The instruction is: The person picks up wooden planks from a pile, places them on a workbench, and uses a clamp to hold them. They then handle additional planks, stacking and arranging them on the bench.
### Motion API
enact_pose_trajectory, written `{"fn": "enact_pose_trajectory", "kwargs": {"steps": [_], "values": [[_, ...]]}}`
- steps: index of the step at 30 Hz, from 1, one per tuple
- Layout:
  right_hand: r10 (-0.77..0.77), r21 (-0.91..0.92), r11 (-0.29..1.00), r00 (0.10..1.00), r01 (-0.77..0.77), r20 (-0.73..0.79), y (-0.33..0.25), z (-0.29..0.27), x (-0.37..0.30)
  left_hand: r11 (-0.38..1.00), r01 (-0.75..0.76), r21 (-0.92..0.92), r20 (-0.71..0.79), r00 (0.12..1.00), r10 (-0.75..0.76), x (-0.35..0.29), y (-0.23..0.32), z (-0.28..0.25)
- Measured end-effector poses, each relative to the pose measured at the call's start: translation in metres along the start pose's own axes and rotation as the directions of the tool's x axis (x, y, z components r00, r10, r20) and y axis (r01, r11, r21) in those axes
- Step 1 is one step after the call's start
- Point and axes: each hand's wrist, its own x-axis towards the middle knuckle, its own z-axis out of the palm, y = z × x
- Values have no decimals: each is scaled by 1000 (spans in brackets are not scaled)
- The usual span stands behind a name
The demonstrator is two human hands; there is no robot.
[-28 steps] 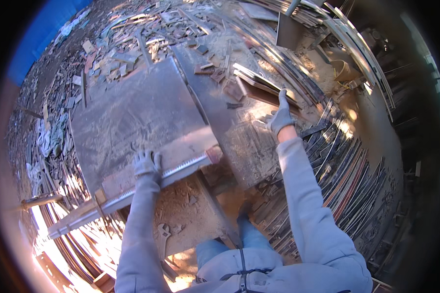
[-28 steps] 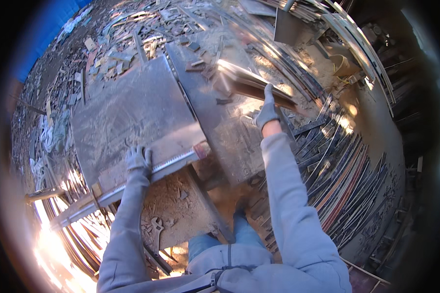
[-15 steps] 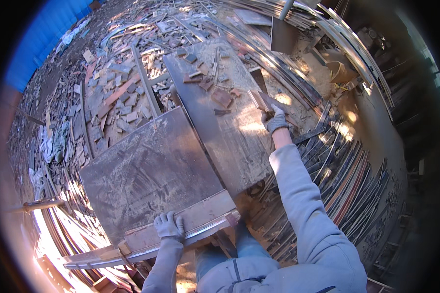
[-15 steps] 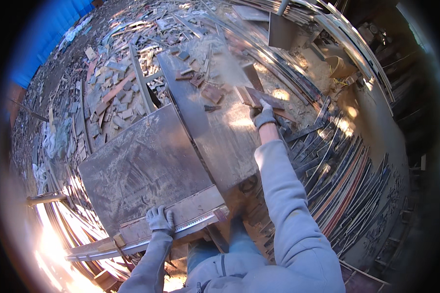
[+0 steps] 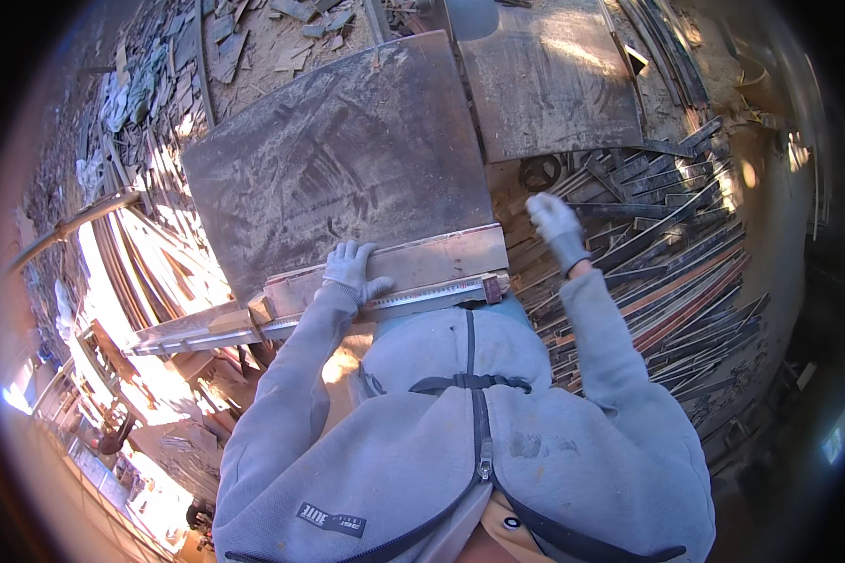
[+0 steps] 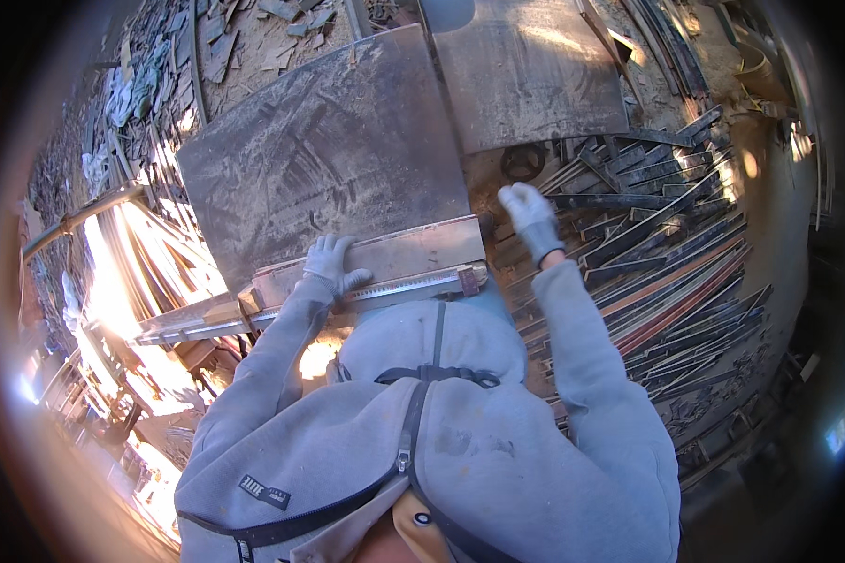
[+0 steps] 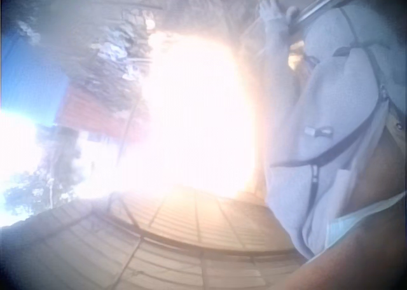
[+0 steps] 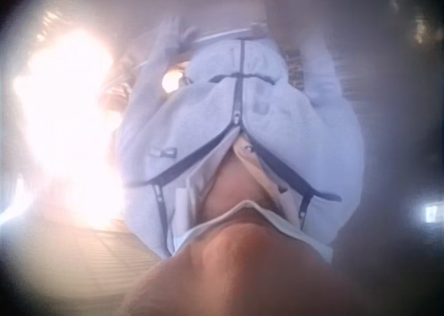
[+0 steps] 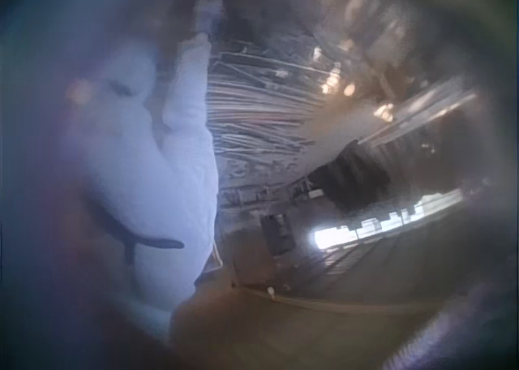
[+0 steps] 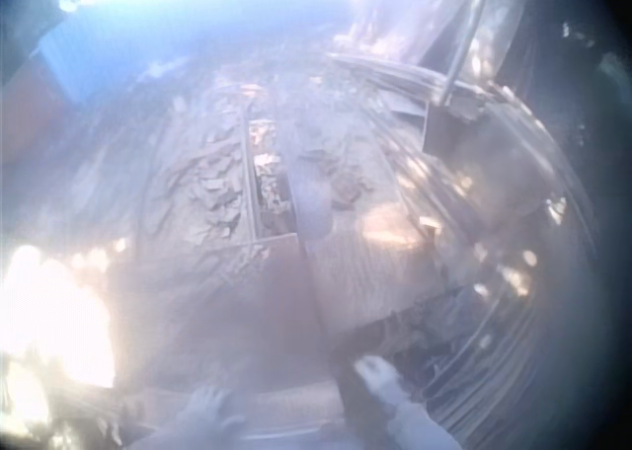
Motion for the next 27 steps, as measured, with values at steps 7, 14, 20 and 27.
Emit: {"fn": "enact_pose_trajectory", "kwargs": {"steps": [7, 14, 20, 27], "values": [[41, -218, 976, 997, -26, 64, 19, 59, -53, 995, 94, 20, 294, 951, -95, 18, 21, -34], [-187, 65, 980, 981, 190, -48, -56, 59, -27, 903, 230, -362, 437, 898, -54, 56, -17, -73], [-289, 233, 926, 955, 297, -69, -181, 87, 63, 1000, 15, 12, -219, 976, -12, 80, -58, -103], [-252, 479, 856, 966, 196, 56, -178, 90, 6, 972, 184, 145, -93, 981, -171, 94, -83, -112]]}}
